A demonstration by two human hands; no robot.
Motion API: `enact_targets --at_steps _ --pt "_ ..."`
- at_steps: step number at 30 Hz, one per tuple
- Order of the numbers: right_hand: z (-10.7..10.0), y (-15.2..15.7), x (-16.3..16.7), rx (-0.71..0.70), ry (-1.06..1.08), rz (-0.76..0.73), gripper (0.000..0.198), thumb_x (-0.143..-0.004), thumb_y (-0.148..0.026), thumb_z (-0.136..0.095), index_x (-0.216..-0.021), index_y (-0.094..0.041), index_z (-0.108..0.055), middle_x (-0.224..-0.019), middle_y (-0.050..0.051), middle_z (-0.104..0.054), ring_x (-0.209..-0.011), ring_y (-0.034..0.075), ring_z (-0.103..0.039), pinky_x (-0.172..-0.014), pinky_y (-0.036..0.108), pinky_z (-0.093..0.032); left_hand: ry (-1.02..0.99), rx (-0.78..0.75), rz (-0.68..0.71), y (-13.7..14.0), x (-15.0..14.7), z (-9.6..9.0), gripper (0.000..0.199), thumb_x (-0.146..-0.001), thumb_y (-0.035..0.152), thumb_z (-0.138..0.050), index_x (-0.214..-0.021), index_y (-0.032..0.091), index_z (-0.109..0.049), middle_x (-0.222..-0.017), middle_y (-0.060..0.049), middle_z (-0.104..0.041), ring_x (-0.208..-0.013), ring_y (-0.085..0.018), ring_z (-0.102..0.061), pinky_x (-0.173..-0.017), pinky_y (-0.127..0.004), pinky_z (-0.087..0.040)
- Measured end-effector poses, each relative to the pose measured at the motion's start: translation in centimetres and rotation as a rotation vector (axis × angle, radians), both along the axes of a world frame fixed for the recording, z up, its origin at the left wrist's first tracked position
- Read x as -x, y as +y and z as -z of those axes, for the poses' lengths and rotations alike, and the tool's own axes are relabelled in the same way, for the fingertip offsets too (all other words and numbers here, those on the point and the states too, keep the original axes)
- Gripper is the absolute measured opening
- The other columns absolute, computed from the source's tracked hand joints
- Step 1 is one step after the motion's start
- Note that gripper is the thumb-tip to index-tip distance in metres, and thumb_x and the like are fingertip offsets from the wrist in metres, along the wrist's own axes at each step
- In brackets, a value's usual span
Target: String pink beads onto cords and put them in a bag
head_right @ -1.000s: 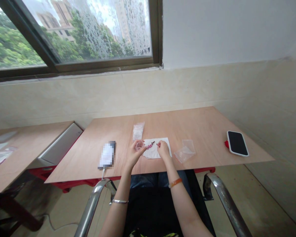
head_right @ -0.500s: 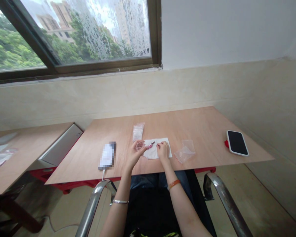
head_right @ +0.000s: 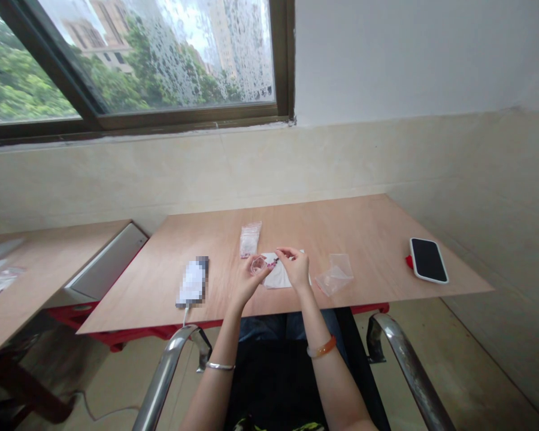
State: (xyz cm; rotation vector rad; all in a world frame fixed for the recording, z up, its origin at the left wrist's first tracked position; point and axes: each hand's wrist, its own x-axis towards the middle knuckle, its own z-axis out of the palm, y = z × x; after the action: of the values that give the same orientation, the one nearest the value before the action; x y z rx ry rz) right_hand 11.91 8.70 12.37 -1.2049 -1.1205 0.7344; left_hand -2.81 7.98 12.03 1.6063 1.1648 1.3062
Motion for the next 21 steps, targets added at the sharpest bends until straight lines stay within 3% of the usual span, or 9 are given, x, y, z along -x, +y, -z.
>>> enact_targets --at_steps 5,13,16,21 --pt "-3.5 -2.0 1.2 -0.087 -0.106 -0.150 0.022 -0.076 -0.038 -0.066 -0.081 -0.019 -0.074 -0.078 0.006 -0.070 -0.070 0.017 -0.060 -0.062 0.027 -0.044 0.008 -0.016 0.019 -0.1 -0.1 -0.1 0.028 -0.074 0.037 -0.069 -0.091 0.016 -0.060 -0.083 -0.003 -0.061 -0.079 -0.015 -0.057 -0.072 -0.026 -0.044" --pt "-4.7 -3.2 1.0 -0.043 -0.294 -0.407 0.022 -0.084 -0.038 -0.059 -0.096 -0.024 -0.072 -0.088 0.004 -0.064 -0.081 0.016 -0.058 -0.072 0.028 -0.043 -0.064 -0.003 0.004 -0.5 -0.1 -0.8 0.029 -0.072 0.035 -0.069 -0.091 0.016 -0.059 -0.088 -0.004 -0.062 -0.084 -0.017 -0.059 -0.075 -0.028 -0.045" --pt "-5.1 -3.7 0.8 -0.015 -0.366 -0.494 0.019 -0.077 -0.035 -0.068 -0.090 -0.023 -0.071 -0.090 0.004 -0.061 -0.085 0.016 -0.057 -0.077 0.029 -0.043 -0.078 0.027 -0.013 -0.5 -0.3 -0.7 0.029 -0.070 0.032 -0.071 -0.090 0.016 -0.058 -0.082 -0.003 -0.061 -0.077 -0.016 -0.059 -0.070 -0.027 -0.045" --pt "-4.8 -3.5 0.5 -0.021 -0.363 -0.508 0.011 -0.084 -0.026 -0.058 -0.080 -0.020 -0.066 -0.087 0.002 -0.058 -0.080 0.015 -0.055 -0.075 0.028 -0.043 -0.051 0.005 -0.022 -0.7 -0.2 -0.8 0.032 -0.068 0.029 -0.072 -0.093 0.017 -0.056 -0.082 -0.001 -0.058 -0.076 -0.014 -0.056 -0.067 -0.025 -0.043"
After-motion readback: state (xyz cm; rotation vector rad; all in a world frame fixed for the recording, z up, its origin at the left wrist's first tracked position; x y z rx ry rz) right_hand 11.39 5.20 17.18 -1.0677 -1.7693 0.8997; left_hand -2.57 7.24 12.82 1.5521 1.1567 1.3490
